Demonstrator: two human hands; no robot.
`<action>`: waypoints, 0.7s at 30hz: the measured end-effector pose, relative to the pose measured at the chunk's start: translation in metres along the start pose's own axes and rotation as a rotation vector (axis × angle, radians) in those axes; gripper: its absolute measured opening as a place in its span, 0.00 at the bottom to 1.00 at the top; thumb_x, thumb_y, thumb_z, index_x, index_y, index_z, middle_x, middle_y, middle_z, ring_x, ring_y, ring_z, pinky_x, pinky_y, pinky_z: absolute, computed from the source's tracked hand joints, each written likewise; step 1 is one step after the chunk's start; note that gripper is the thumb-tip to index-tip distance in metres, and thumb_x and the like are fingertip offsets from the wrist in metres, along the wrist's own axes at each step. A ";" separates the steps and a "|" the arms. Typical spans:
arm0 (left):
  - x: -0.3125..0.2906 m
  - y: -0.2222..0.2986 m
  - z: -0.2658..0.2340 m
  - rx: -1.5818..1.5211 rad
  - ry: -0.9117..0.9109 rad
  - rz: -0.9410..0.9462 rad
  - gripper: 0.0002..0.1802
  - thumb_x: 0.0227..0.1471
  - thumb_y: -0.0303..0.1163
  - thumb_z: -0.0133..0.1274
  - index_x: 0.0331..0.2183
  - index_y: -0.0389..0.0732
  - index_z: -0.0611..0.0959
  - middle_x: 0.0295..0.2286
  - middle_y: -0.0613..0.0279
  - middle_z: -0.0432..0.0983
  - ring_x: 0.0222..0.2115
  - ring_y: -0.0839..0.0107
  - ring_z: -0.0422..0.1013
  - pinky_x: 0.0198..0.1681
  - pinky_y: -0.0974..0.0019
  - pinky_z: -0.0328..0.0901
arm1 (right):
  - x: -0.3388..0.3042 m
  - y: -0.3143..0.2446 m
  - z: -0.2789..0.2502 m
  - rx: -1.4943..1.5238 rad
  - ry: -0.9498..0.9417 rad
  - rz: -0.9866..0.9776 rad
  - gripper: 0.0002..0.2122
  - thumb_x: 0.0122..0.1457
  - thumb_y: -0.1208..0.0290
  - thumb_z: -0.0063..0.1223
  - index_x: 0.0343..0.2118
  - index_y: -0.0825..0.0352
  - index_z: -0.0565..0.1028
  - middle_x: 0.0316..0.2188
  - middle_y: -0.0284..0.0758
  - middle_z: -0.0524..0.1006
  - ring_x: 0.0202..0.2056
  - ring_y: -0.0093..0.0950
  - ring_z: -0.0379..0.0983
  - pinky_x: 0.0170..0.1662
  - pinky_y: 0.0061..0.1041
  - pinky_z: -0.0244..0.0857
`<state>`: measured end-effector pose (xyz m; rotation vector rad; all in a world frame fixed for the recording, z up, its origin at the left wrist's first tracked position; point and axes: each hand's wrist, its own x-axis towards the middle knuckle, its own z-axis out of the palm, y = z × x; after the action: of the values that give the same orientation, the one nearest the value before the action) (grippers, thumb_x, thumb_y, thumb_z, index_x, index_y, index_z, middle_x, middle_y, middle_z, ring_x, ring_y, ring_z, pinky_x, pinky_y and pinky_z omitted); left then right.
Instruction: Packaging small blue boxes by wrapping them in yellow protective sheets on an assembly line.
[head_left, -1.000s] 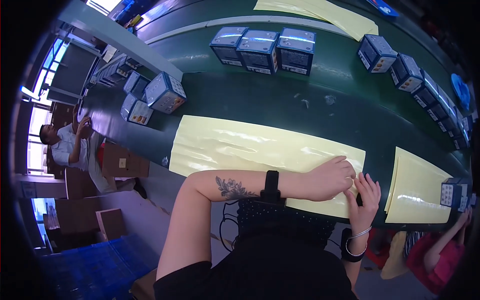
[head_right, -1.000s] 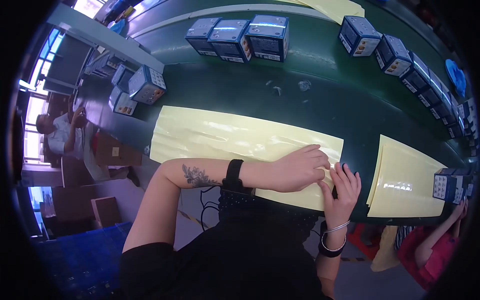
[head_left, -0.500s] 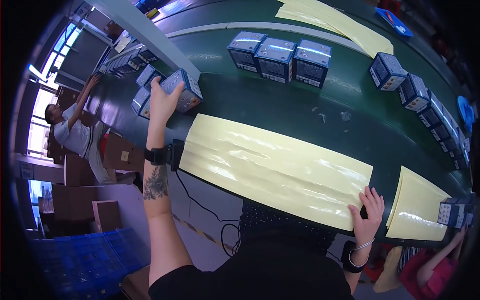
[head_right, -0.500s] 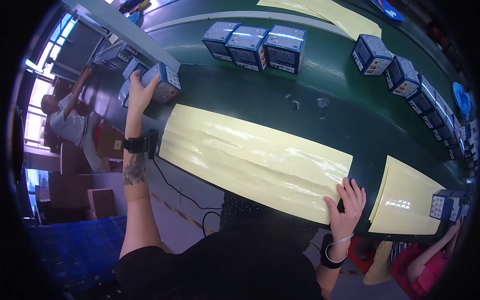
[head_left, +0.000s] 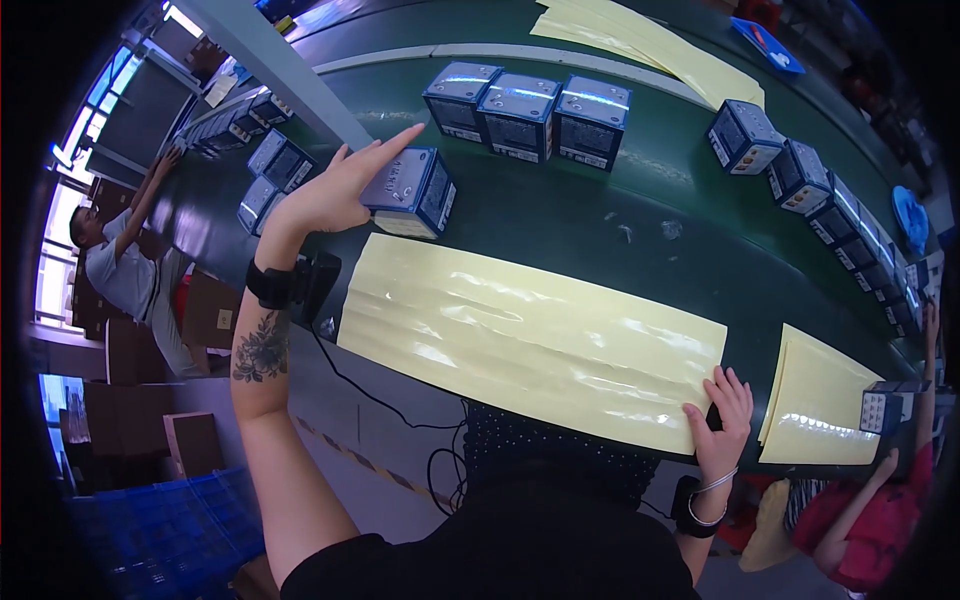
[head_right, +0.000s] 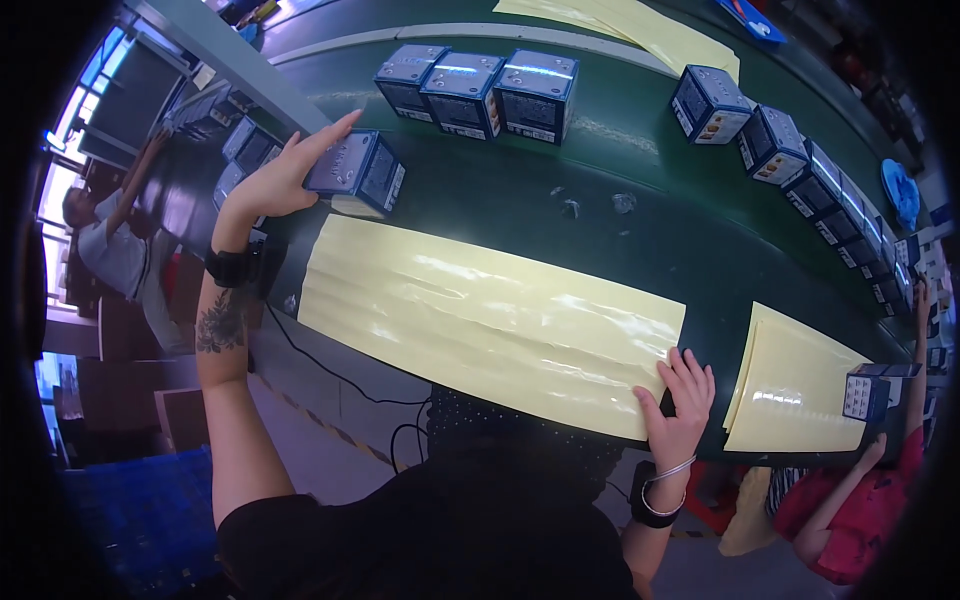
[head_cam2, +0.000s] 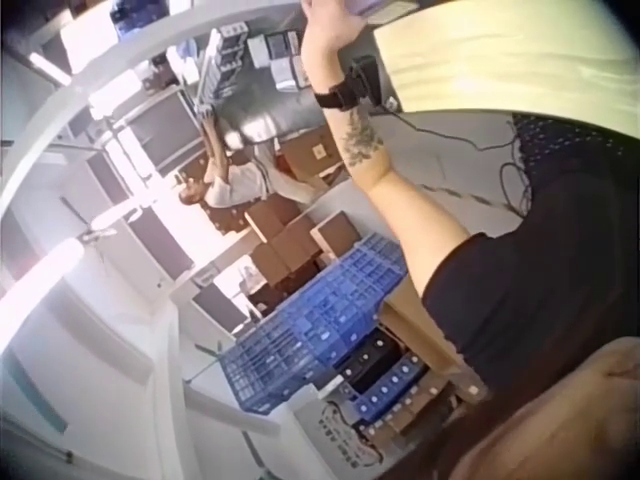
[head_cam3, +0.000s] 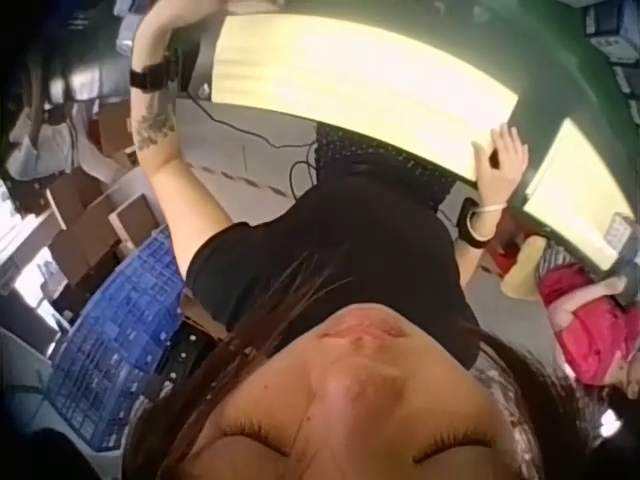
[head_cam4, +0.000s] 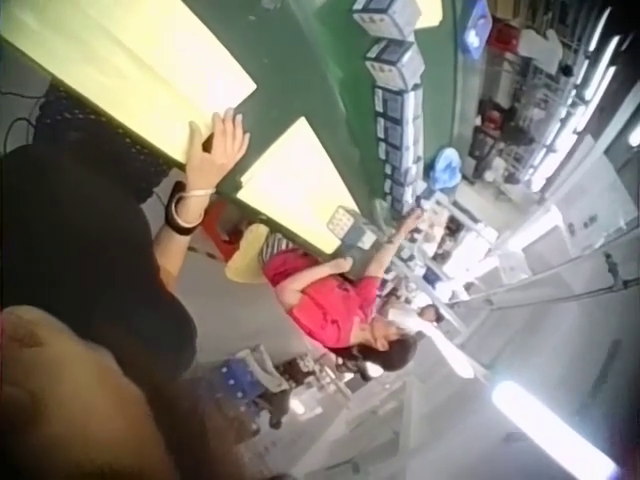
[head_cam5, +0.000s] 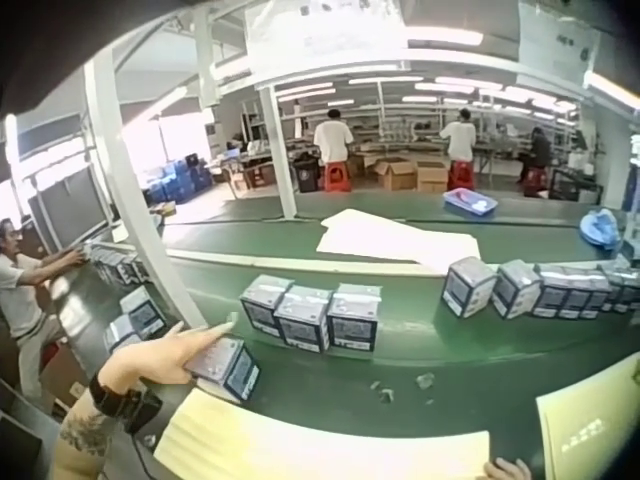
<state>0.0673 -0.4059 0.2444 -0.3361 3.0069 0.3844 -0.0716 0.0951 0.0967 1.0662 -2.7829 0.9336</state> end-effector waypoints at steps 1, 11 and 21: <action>-0.001 0.010 -0.001 0.148 -0.072 0.021 0.50 0.39 0.22 0.59 0.63 0.47 0.56 0.58 0.52 0.61 0.59 0.57 0.58 0.63 0.60 0.49 | -0.001 0.001 0.000 0.000 0.000 -0.004 0.17 0.47 0.70 0.63 0.41 0.69 0.78 0.51 0.41 0.75 0.57 0.41 0.65 0.65 0.45 0.47; -0.008 0.078 0.097 -0.046 0.461 -0.213 0.46 0.43 0.33 0.62 0.61 0.46 0.58 0.56 0.44 0.61 0.57 0.46 0.59 0.63 0.50 0.47 | -0.003 0.010 0.005 0.012 0.044 -0.027 0.18 0.46 0.67 0.66 0.40 0.68 0.78 0.51 0.39 0.76 0.56 0.40 0.66 0.64 0.45 0.47; 0.024 0.042 0.069 -0.409 0.365 -0.357 0.55 0.40 0.29 0.64 0.65 0.49 0.50 0.59 0.40 0.55 0.62 0.44 0.50 0.64 0.53 0.48 | -0.004 0.026 -0.004 0.046 0.026 -0.019 0.18 0.45 0.69 0.66 0.40 0.69 0.78 0.51 0.40 0.76 0.57 0.41 0.65 0.64 0.46 0.47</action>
<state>0.0383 -0.3532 0.1847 -1.0618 3.0830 0.9953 -0.0849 0.1151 0.0858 1.0765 -2.7386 1.0067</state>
